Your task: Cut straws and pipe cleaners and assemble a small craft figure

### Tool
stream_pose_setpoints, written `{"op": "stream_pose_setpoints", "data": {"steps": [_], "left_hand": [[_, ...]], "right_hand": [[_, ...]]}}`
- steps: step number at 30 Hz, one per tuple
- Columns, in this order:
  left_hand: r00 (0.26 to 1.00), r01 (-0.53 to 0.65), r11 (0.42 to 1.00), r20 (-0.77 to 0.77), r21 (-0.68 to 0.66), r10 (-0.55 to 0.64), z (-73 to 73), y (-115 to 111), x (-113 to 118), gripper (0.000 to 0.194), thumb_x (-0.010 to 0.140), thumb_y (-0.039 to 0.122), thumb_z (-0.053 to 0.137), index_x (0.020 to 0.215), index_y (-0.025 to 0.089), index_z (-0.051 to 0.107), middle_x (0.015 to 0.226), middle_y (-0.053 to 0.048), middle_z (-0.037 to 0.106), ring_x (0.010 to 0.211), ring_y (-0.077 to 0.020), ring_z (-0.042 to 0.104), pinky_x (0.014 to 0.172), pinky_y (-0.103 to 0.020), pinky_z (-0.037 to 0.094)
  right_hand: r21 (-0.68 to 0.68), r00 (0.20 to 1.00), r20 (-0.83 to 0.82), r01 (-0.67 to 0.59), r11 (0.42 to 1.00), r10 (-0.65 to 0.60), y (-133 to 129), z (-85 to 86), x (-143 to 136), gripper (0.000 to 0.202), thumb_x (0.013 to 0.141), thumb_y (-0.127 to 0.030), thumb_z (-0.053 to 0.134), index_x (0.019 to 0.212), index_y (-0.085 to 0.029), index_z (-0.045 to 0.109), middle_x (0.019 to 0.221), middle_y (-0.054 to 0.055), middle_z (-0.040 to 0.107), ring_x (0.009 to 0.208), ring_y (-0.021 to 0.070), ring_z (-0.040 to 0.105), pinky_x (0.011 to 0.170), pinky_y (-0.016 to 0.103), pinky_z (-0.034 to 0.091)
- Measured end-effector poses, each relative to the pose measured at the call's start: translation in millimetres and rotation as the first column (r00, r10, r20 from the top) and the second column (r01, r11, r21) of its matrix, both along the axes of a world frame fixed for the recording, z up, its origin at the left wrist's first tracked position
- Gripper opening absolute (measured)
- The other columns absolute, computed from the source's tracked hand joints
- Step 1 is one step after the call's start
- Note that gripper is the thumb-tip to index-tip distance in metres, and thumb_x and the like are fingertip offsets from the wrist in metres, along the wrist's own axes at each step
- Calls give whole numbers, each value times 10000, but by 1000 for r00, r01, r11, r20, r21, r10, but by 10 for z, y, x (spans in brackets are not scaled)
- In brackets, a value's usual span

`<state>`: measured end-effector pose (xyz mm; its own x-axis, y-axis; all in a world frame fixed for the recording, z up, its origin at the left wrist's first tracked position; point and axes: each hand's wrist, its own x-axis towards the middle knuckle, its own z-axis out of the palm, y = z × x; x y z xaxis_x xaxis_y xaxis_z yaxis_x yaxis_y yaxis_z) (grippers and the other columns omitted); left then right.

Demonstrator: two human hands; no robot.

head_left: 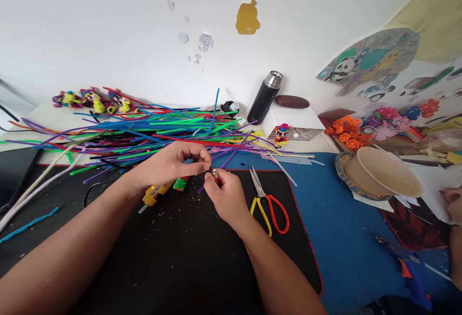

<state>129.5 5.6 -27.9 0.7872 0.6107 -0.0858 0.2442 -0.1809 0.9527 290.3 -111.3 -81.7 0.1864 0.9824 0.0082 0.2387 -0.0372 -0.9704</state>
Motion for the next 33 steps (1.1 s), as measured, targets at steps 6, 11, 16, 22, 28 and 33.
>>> {"op": "stream_pose_setpoints", "data": {"steps": [6,11,16,22,28,33], "left_hand": [[1000,5,999,-19,32,-5,3,-4,17,313,889,511,818,865,203,767,770,-28,684,668,-151,586,604,-247,498],[1000,-7,1000,-18,14,7,-20,3,4,305,912,506,811,879,206,770,774,-30,683,663,-154,588,605,-257,500],[998,-56,997,22,50,55,-13,27,12,378,911,551,805,824,191,728,773,-20,676,679,-146,576,633,-255,502],[990,-132,991,61,30,130,4,23,29,376,881,532,828,837,181,702,781,-14,666,690,-141,551,641,-255,488],[989,-144,983,34,112,141,7,-14,40,343,903,516,796,841,190,710,785,-8,657,696,-148,554,646,-259,472],[993,-118,985,2,127,119,-30,-53,48,334,966,524,738,894,198,727,780,-12,658,662,-150,560,607,-259,471]], "right_hand": [[-2,1000,-5,2,1000,-2,7,-15,10,374,908,-443,599,654,-259,396,598,-66,365,583,133,328,565,317,252],[-14,998,-65,-3,1000,2,14,-45,27,412,922,-469,629,656,-262,392,604,-68,363,579,129,319,561,313,254],[7,964,-261,-42,999,43,14,-103,91,531,978,-646,668,711,-271,401,629,-74,328,581,133,311,549,296,272],[32,908,-414,-47,998,56,38,-88,123,553,903,-719,789,805,-270,482,671,-86,329,578,121,261,522,281,247],[34,872,-488,75,997,-49,76,-83,120,458,893,-655,812,904,-245,611,691,-87,376,550,103,300,512,279,265],[45,871,-488,85,995,-53,78,-79,140,405,896,-602,821,961,-232,669,693,-82,407,550,104,322,512,280,277]]}}
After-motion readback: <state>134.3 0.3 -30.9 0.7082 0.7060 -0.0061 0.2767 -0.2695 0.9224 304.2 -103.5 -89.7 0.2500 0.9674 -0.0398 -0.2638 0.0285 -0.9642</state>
